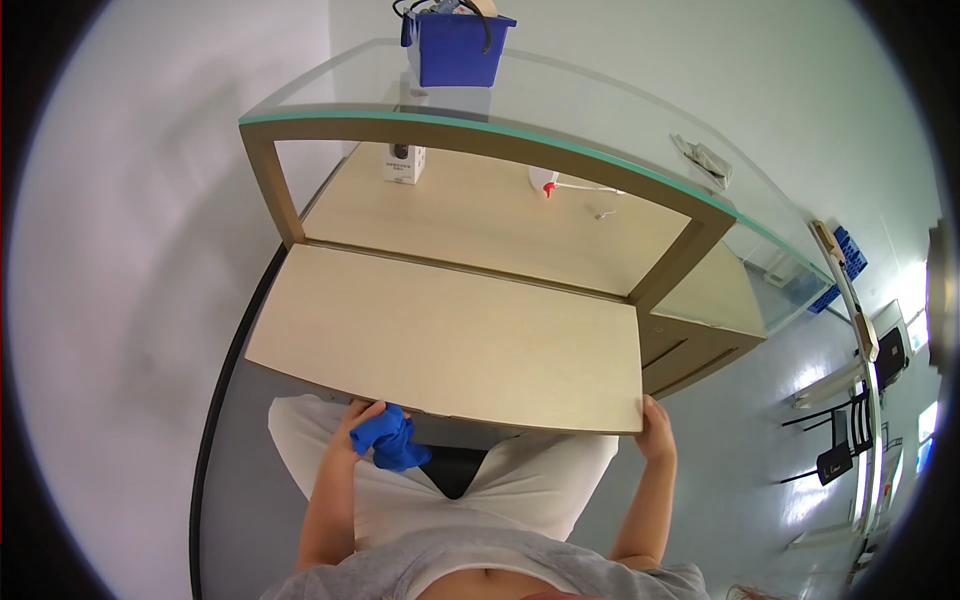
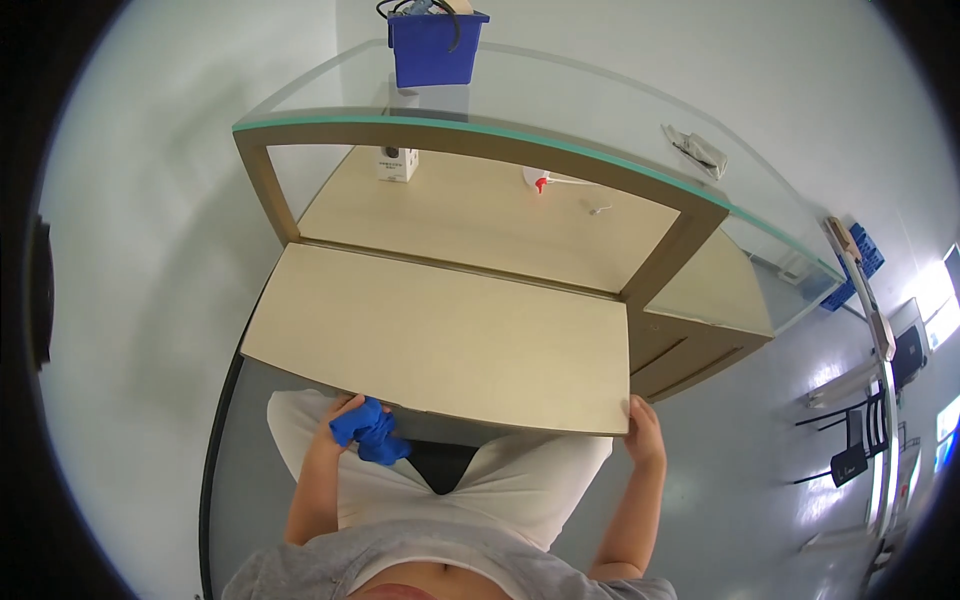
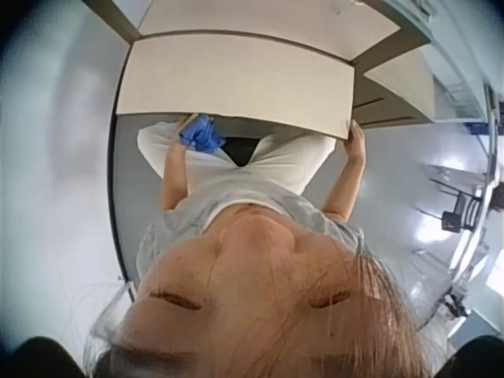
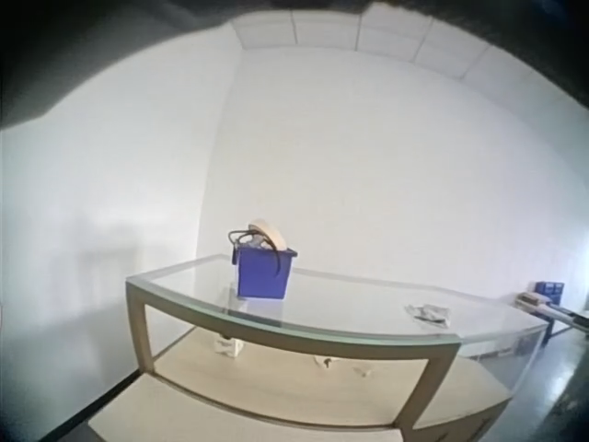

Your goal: Cleaning a glass counter and cabinet using a blue cloth and spray bottle.

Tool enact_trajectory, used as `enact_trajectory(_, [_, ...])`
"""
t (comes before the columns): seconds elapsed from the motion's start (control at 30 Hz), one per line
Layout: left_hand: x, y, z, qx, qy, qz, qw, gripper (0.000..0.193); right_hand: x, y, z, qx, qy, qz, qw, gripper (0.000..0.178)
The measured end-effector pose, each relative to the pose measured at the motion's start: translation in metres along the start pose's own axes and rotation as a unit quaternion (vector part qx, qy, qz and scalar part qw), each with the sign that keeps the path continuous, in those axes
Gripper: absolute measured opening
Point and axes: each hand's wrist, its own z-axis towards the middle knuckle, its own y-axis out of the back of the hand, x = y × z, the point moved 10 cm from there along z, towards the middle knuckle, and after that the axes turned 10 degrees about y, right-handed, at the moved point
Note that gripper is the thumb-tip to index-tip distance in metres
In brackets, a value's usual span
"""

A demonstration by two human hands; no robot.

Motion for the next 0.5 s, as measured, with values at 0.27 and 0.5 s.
enact_trajectory(0.27, [-0.108, -0.043, 0.004, -0.037, -0.105, 0.078, 0.991, 0.028, 0.080, -0.020, 0.004, 0.010, 0.149, 0.265, 0.953, 0.055])
enact_trajectory(0.5, [-0.215, -0.128, 0.036, -0.042, -0.225, 0.054, 0.972, 0.029, 0.113, -0.060, 0.025, 0.038, 0.241, 0.279, 0.929, 0.039])
